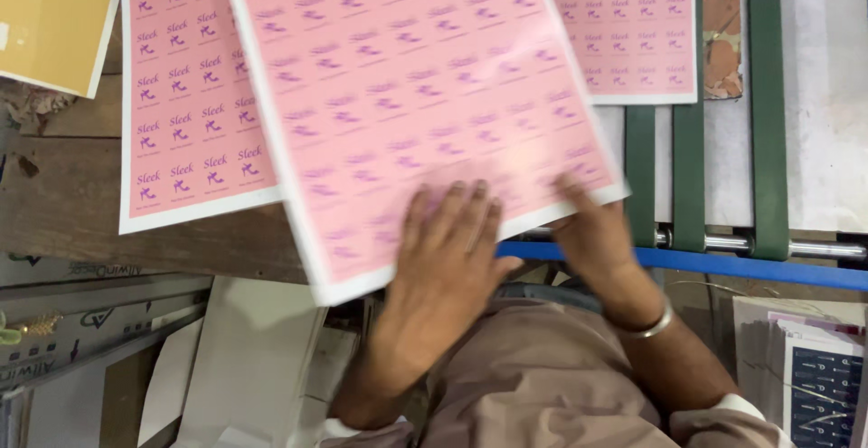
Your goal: The person repeatedly picks up a sheet of pink paper with purple text from a stack on the left and places it onto a blue machine with rollers on the right. The person continues this repetitive action throughout the video.
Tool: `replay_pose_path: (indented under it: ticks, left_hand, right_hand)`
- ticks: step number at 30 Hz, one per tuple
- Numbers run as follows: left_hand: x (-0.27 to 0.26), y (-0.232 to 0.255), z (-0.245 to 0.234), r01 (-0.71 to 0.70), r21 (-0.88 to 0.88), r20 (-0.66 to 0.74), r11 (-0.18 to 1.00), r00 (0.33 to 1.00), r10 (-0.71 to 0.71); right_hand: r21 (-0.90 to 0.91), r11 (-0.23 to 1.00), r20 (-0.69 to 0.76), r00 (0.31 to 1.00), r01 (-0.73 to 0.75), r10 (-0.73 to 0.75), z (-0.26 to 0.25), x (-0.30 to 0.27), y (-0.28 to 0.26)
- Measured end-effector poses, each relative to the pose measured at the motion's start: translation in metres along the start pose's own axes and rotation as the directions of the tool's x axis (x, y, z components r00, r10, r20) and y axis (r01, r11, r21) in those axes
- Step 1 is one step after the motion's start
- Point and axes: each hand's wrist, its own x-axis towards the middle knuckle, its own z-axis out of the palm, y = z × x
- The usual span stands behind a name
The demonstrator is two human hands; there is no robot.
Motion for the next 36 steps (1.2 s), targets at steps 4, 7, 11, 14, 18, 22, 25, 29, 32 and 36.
replay_pose_path:
  ticks: [4, 7, 11, 14, 18, 22, 25, 29, 32, 36]
  left_hand:
    - [-0.009, -0.046, -0.015, 0.145, 0.144, -0.058, 0.979, 0.989, -0.138]
    - [0.001, -0.093, -0.011, 0.265, 0.342, -0.162, 0.902, 0.962, -0.221]
    - [-0.009, -0.116, -0.005, 0.251, 0.300, -0.234, 0.920, 0.955, -0.184]
    - [-0.020, -0.117, -0.001, 0.255, 0.262, -0.306, 0.931, 0.937, -0.171]
    - [-0.021, -0.118, 0.002, 0.241, 0.267, -0.378, 0.933, 0.917, -0.129]
    - [-0.020, -0.120, 0.001, 0.238, 0.279, -0.392, 0.930, 0.913, -0.116]
    - [-0.020, -0.118, 0.000, 0.250, 0.278, -0.385, 0.928, 0.914, -0.131]
    - [-0.015, -0.113, -0.004, 0.253, 0.256, -0.378, 0.933, 0.915, -0.144]
    - [-0.016, -0.107, -0.013, 0.249, 0.228, -0.318, 0.941, 0.933, -0.170]
    - [-0.023, -0.103, -0.023, 0.191, 0.195, -0.256, 0.962, 0.957, -0.138]
  right_hand:
    - [-0.146, 0.978, -0.246, 0.952, 0.150, -0.182, -0.068, 0.025, -0.030]
    - [-0.199, 0.938, -0.299, 0.894, 0.285, -0.335, -0.122, 0.038, -0.038]
    - [-0.287, 0.911, -0.464, 0.789, 0.297, -0.403, -0.172, 0.037, -0.044]
    - [-0.341, 0.902, -0.476, 0.779, 0.265, -0.408, -0.202, 0.012, -0.037]
    - [-0.426, 0.871, -0.384, 0.823, 0.243, -0.418, -0.224, -0.042, -0.008]
    - [-0.452, 0.883, -0.479, 0.799, 0.130, -0.364, -0.223, -0.091, 0.018]
    - [-0.449, 0.883, -0.465, 0.807, 0.139, -0.364, -0.216, -0.107, 0.026]
    - [-0.498, 0.856, -0.472, 0.785, 0.139, -0.402, -0.209, -0.095, 0.026]
    - [-0.564, 0.798, -0.383, 0.789, 0.213, -0.481, -0.206, -0.072, 0.023]
    - [-0.545, 0.775, -0.283, 0.800, 0.320, -0.529, -0.202, -0.037, 0.018]
